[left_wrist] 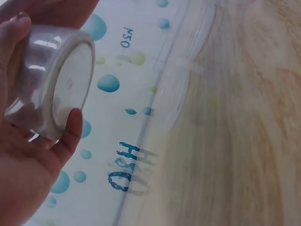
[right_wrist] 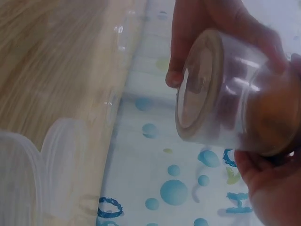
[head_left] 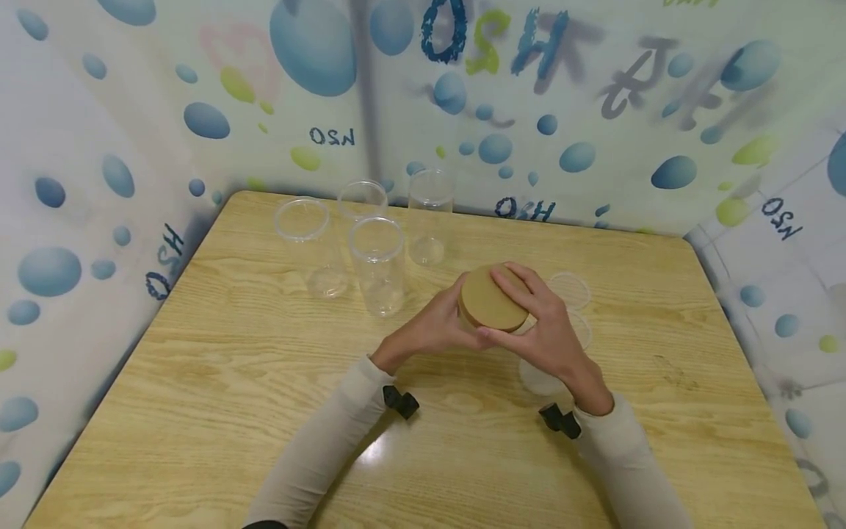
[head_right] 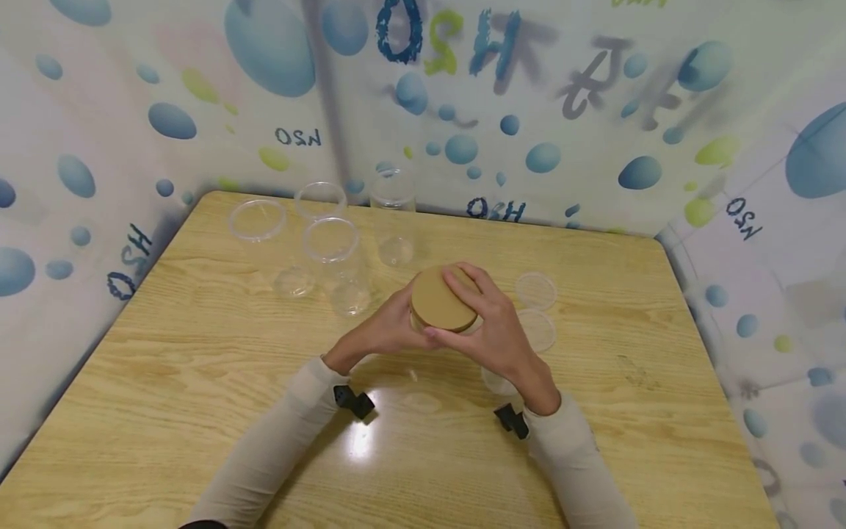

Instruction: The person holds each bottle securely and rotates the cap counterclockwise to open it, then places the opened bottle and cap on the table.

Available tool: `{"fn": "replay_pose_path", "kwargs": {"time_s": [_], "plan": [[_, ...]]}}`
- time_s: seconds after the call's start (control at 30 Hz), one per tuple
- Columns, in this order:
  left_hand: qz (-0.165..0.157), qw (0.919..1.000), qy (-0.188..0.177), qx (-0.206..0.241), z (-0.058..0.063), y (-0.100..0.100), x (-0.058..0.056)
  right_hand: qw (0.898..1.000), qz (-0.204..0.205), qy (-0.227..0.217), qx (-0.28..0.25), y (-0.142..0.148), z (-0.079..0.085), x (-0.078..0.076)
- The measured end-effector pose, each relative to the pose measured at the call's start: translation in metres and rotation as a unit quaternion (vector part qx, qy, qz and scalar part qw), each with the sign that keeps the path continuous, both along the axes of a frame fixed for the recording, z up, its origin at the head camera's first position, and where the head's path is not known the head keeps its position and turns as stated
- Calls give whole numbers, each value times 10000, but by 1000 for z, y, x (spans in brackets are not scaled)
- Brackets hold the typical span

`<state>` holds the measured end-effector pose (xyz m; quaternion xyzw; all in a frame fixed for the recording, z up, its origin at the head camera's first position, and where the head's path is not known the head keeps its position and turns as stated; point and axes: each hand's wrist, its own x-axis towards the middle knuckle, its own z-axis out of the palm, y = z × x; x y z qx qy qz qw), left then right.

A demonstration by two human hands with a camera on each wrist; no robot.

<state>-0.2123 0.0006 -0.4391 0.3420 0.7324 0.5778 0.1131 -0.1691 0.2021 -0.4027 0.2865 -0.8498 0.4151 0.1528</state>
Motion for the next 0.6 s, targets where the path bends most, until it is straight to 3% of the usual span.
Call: {"fn": "replay_pose_path", "kwargs": {"time_s": [0.17,0.33,0.47,0.6], "plan": [[-417,9989,-182,87,4,-4,-2,9992,379,-89,56,4,4,-1],[-443,9986,-253,144,5,-4,-2,9982,528,-264,46,5,6,-1],[-200,9995,-216,71,4,-2,-1,9979,546,-341,42,5,5,-2],[424,9991,-23,-61,1,2,-1,9994,284,-215,49,6,1,-4]]}}
